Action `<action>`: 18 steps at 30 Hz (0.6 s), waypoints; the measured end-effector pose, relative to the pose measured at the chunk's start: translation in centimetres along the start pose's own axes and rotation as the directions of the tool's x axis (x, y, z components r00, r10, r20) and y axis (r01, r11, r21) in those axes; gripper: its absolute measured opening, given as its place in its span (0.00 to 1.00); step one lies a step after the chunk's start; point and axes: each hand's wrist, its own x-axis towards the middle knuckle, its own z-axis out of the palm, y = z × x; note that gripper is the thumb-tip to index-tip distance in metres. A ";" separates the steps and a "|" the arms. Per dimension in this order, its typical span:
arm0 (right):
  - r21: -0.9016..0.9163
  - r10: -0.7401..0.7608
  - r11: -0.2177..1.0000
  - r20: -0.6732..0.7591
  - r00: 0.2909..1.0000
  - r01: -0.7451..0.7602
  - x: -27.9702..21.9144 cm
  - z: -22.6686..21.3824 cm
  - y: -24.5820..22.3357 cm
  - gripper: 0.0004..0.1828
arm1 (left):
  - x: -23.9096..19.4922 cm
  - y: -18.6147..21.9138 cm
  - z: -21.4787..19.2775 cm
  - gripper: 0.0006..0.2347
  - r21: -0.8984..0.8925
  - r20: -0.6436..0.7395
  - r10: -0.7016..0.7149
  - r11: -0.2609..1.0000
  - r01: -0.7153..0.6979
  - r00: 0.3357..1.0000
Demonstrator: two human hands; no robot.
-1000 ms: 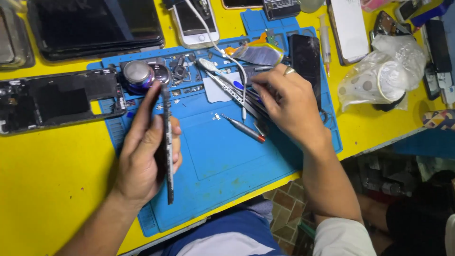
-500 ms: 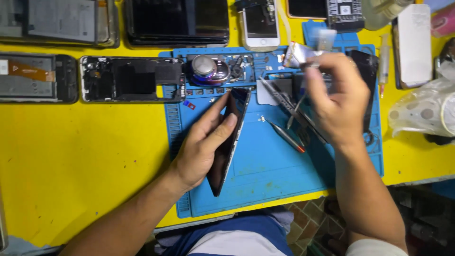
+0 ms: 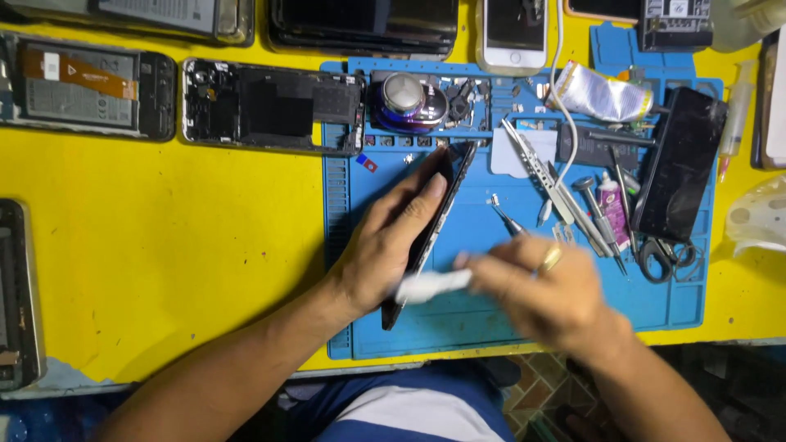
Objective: The person removes the back cover from a smartphone, then uses a small metal tool to scrape adhesive residue from the frame of a different smartphone chassis. The person handles the phone and tool with both hands on a workbench.
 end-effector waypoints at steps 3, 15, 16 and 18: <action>0.056 -0.066 0.997 0.070 0.995 0.062 -0.6 1.4 -0.7 0.09 | -0.3 -0.1 0.1 0.20 -0.258 0.040 -0.179 0.949 0.184 0.983; 0.069 0.434 0.901 -0.199 0.879 -0.429 -2.8 1.8 -2.5 0.07 | -0.6 -0.7 -1.6 0.21 -0.880 0.224 0.183 0.461 0.118 0.957; 0.066 0.438 0.898 -0.201 0.876 -0.434 -3.1 2.5 -3.1 0.07 | -0.7 -0.7 -1.7 0.21 -0.879 0.230 0.181 0.460 0.124 0.956; 0.077 0.318 0.945 0.003 0.948 -0.317 -3.6 3.9 -4.2 0.12 | -0.8 -0.5 -2.0 0.21 -0.880 0.169 0.211 0.473 0.051 0.963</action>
